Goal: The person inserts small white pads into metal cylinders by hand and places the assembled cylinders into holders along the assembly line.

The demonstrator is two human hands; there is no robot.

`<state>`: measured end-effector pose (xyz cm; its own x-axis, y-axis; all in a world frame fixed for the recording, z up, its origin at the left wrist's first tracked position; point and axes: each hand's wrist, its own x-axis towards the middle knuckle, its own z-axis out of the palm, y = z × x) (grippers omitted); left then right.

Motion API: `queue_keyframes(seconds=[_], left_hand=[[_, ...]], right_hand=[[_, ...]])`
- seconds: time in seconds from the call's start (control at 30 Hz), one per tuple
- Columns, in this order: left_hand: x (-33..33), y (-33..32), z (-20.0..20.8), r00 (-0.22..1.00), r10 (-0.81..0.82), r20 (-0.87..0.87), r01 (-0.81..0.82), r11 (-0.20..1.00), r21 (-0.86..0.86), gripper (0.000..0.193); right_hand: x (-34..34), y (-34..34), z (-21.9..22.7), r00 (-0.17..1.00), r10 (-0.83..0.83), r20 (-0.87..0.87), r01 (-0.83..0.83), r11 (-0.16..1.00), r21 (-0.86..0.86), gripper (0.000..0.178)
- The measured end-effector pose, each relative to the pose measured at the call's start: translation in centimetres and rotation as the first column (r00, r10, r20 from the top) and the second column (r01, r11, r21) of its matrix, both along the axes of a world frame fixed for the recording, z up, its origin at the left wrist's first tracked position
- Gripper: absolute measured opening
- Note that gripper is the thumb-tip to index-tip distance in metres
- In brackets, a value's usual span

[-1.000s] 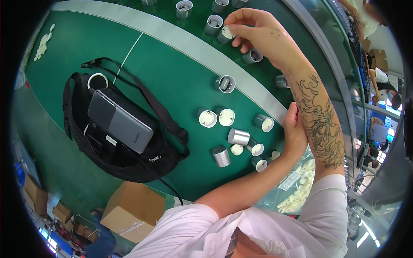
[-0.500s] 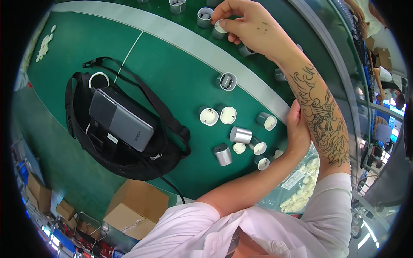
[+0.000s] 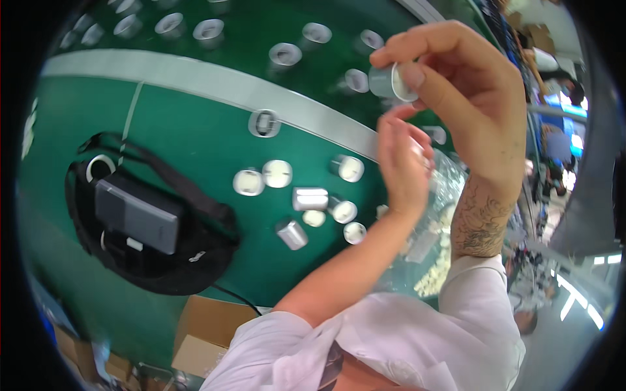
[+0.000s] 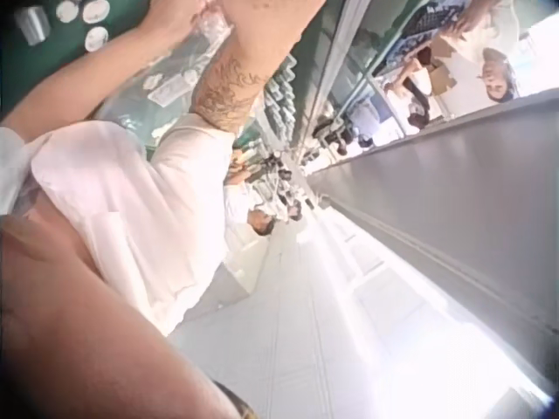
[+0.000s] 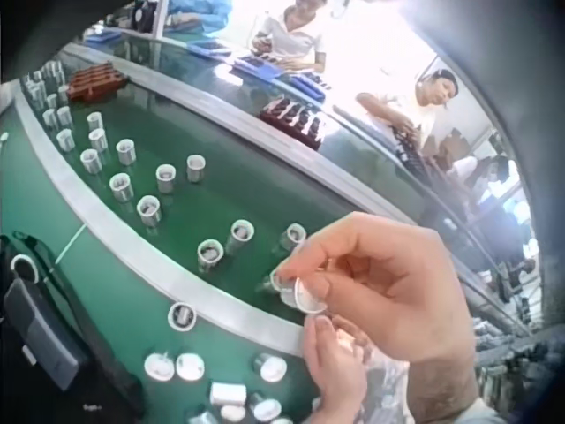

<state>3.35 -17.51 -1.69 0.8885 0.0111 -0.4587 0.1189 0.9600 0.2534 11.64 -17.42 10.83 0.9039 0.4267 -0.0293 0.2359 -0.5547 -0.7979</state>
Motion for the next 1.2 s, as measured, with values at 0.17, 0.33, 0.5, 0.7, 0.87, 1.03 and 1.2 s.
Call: queue_keyframes(seconds=[0.17,0.33,0.5,0.7,0.87,1.03,1.2], left_hand=[[-0.1,-0.3,0.5,0.994,-0.108,0.013,0.108,0.986,-0.13,0.057],[-0.5,-0.9,0.0,0.97,-0.187,0.158,0.19,0.982,-0.006,0.05],[-1.1,-1.2,-0.5,0.958,-0.232,0.167,0.212,0.969,0.13,0.04],[-1.1,-1.1,-1.3,0.926,-0.346,0.152,0.311,0.926,0.216,0.04],[-1.0,-1.3,-1.4,0.911,-0.38,0.16,0.335,0.909,0.248,0.041],[-0.9,-1.2,-1.7,0.905,-0.381,0.189,0.315,0.9,0.302,0.042],[-1.1,-1.9,-1.7,0.921,-0.349,0.17,0.295,0.914,0.279,0.042]], right_hand=[[-5.9,-5.4,-1.3,0.982,-0.187,0.024,0.187,0.982,0.013,0.017],[-9.1,-8.1,-3.9,0.923,-0.325,0.207,0.342,0.938,-0.051,0.014],[-10.3,-9.4,-5.7,0.82,-0.26,0.509,0.358,0.928,-0.103,0.02],[-10.6,-11.1,-6.2,0.836,-0.219,0.503,0.336,0.929,-0.153,0.021],[-7.5,-13.3,-8.4,0.629,-0.003,0.778,0.145,0.983,-0.113,0.016],[-7.7,-13.2,-9.1,0.316,-0.037,0.948,-0.112,0.991,0.076,0.019],[-6.1,-12.8,-11.2,0.124,-0.167,0.978,-0.09,0.98,0.179,0.02]])
